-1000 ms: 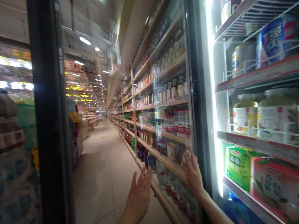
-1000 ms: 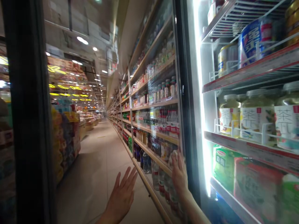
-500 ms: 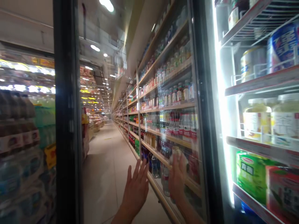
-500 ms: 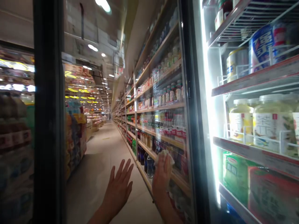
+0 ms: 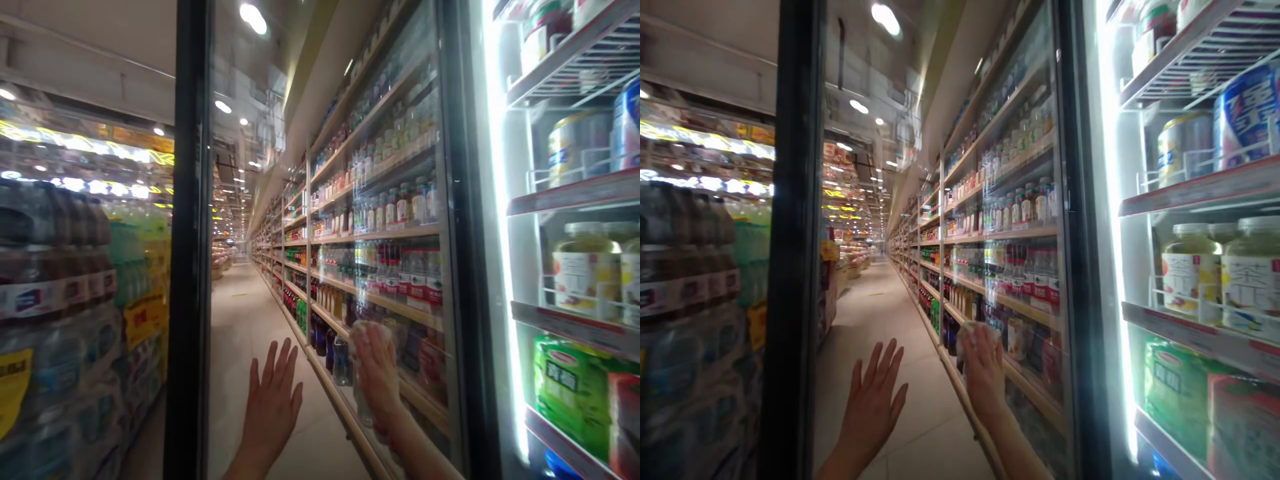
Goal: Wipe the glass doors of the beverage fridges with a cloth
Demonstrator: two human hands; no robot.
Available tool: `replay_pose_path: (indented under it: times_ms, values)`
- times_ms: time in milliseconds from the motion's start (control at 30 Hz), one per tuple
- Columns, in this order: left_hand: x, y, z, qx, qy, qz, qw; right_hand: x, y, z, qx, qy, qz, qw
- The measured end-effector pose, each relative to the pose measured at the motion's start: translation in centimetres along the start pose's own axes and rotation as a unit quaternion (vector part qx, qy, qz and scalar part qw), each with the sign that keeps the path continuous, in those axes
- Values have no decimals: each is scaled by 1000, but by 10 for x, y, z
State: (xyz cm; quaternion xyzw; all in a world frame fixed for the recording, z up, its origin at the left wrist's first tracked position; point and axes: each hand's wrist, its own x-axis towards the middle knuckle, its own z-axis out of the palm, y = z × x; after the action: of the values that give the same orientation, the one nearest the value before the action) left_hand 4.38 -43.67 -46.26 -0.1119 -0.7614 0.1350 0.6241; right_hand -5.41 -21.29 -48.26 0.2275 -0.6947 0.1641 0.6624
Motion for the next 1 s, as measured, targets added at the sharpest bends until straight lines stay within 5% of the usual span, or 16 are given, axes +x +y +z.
replay_pose_path:
  times_ms: [100,167,300,367,533,733,900,933,1000]
  values:
    - [-4,-12,-3,0,9,-14,1000,17,35,-7,-30,104,154,982]
    - [-5,-15,-3,0,13,-31,999,24,42,-9,-37,138,193,971]
    - [-6,-11,0,-1,14,-55,998,16,16,-7,1,-5,-27,1000]
    - [-6,-10,1,2,12,-49,999,15,11,-6,5,-32,-79,996]
    - [-6,-9,0,12,6,-45,999,33,16,-3,-44,100,133,985]
    - [-8,-11,-1,19,5,-38,999,26,-8,1,15,-15,-67,998]
    - [-7,-7,-1,7,5,-43,999,40,37,-6,-36,107,169,979]
    - [-4,-4,-1,2,7,-42,999,42,38,-7,-39,118,182,975]
    - [4,0,-2,-8,16,-29,999,42,33,-7,-22,70,97,993]
